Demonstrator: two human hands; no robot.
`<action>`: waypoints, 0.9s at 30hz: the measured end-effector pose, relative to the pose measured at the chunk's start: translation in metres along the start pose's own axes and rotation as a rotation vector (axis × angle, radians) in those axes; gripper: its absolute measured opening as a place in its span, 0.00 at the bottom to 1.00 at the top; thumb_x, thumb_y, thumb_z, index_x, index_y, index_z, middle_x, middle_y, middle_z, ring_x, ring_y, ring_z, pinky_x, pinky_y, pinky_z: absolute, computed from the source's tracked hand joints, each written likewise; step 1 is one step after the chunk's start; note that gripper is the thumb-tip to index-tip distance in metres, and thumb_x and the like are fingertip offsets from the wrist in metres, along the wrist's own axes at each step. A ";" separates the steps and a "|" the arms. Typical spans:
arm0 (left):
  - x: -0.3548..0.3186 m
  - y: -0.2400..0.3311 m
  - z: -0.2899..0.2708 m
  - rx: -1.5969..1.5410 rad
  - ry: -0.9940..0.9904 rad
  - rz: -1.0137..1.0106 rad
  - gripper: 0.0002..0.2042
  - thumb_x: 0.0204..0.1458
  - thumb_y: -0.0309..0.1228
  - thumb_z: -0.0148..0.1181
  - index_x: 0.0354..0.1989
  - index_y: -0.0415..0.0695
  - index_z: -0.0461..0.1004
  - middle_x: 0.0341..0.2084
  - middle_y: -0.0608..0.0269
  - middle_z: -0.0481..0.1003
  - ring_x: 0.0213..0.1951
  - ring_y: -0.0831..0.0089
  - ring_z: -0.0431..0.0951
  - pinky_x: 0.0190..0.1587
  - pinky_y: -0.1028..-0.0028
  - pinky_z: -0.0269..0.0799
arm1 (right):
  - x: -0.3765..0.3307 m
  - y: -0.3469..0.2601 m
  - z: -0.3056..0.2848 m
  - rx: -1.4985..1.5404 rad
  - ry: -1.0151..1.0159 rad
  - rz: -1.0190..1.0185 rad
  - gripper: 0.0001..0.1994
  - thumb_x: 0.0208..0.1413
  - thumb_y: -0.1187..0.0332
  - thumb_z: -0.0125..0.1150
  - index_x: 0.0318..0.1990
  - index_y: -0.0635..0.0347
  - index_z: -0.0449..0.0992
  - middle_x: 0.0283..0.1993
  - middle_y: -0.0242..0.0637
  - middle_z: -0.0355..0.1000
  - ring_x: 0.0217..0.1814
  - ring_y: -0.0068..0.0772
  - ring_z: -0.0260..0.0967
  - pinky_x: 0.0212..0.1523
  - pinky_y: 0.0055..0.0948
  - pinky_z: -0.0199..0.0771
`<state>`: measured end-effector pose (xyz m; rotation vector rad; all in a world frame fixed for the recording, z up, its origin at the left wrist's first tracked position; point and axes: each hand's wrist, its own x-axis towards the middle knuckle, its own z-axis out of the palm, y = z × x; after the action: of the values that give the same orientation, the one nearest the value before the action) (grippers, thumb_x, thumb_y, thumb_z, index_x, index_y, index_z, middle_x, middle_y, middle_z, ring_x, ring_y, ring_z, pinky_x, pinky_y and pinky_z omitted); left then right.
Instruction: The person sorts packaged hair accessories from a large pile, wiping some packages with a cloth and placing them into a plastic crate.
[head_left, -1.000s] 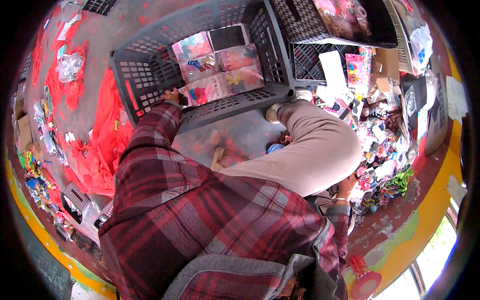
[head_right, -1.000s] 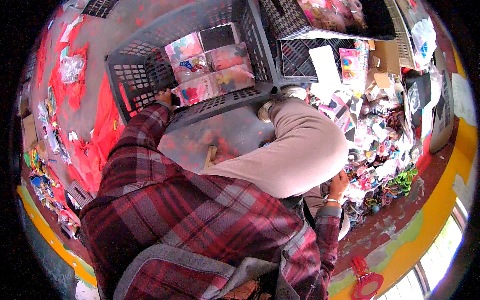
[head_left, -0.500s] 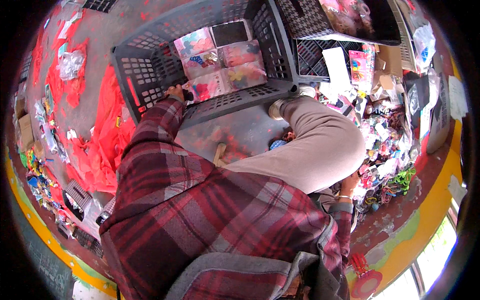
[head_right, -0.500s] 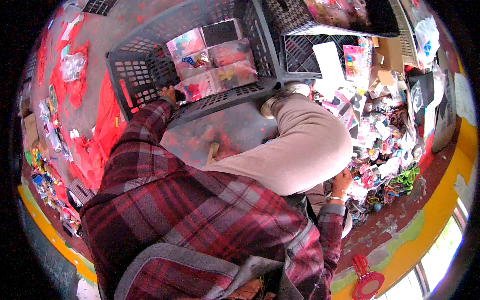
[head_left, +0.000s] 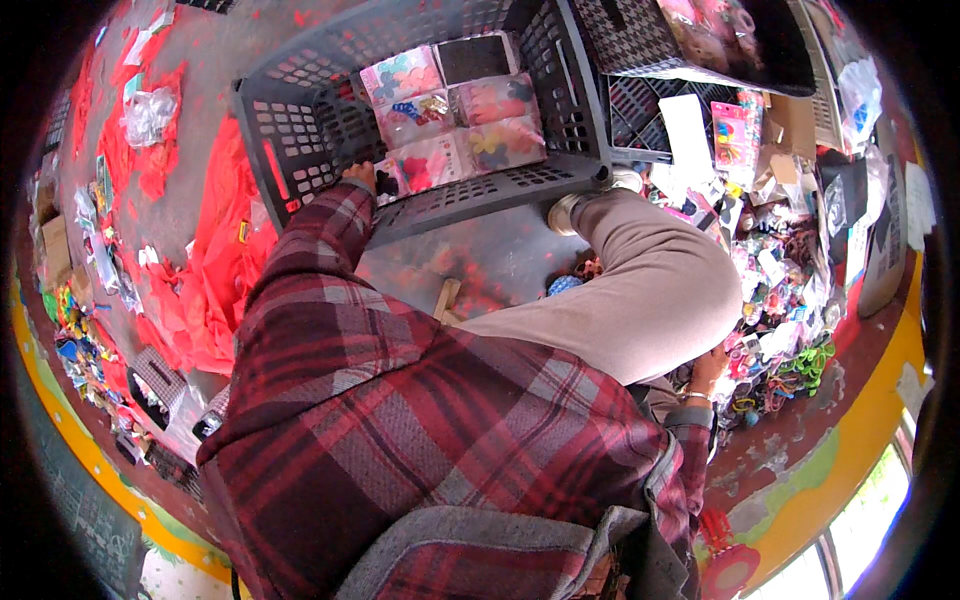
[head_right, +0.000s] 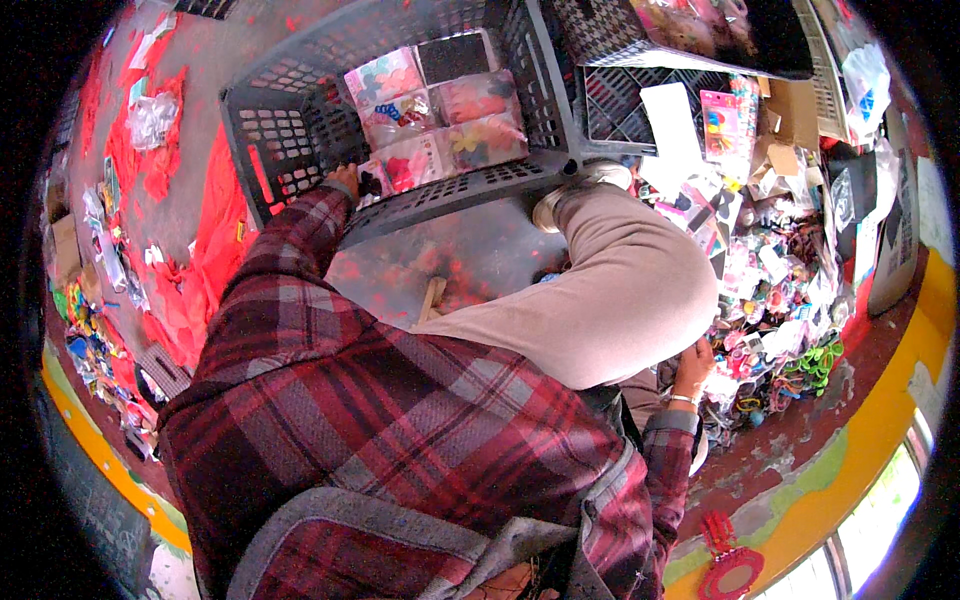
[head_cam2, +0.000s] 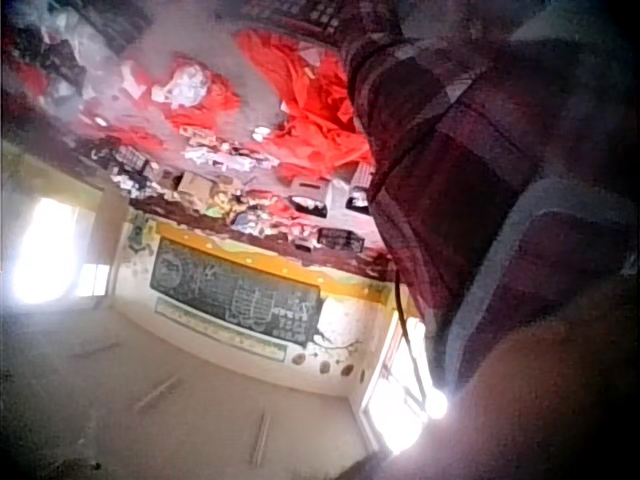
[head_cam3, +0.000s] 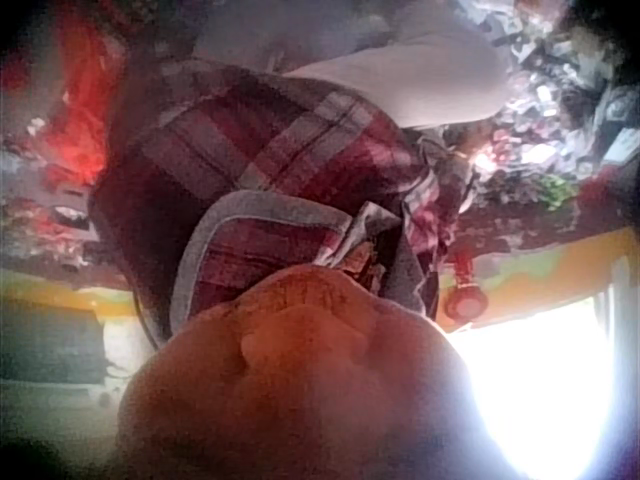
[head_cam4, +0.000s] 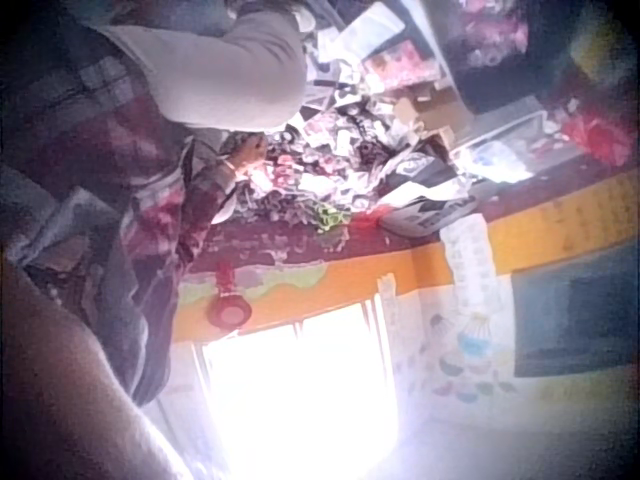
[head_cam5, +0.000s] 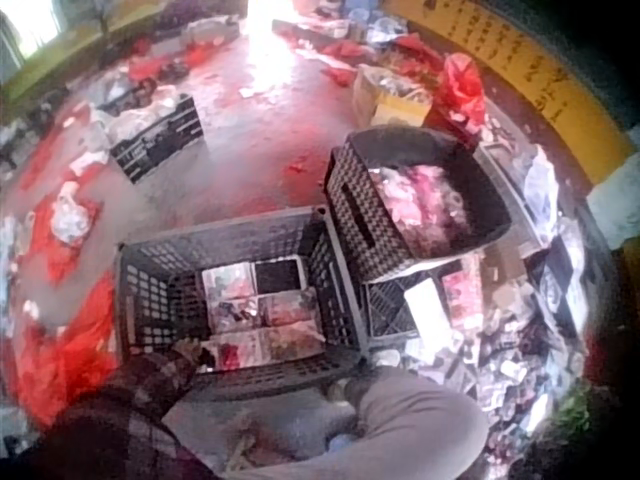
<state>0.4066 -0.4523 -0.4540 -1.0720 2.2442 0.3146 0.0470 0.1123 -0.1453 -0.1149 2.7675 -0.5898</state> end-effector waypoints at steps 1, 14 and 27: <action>0.001 0.002 -0.008 0.032 -0.135 -0.024 0.18 0.44 0.35 0.55 0.44 0.45 0.61 0.45 0.43 0.65 0.43 0.46 0.71 0.42 0.56 0.70 | -0.001 0.003 0.001 0.038 0.019 -0.012 0.12 0.47 0.66 0.55 0.37 0.63 0.76 0.34 0.39 0.75 0.35 0.29 0.70 0.38 0.28 0.67; 0.011 0.003 -0.078 0.175 -0.257 0.309 0.26 0.45 0.48 0.54 0.46 0.39 0.68 0.43 0.46 0.71 0.45 0.53 0.72 0.46 0.60 0.68 | -0.004 0.070 -0.046 0.247 0.185 0.165 0.11 0.50 0.68 0.48 0.33 0.65 0.74 0.33 0.34 0.72 0.33 0.24 0.66 0.36 0.26 0.67; -0.286 0.387 -0.412 -1.614 0.377 1.381 0.14 0.57 0.33 0.43 0.23 0.38 0.66 0.26 0.52 0.73 0.32 0.65 0.74 0.39 0.69 0.69 | 0.066 0.213 0.044 -0.689 -0.205 -0.115 0.09 0.44 0.62 0.52 0.27 0.53 0.78 0.29 0.38 0.75 0.34 0.41 0.73 0.32 0.36 0.73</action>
<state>0.0676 -0.2157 0.0265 0.2549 2.4015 2.9214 -0.0047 0.2800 -0.2889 -0.4557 2.6446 0.3554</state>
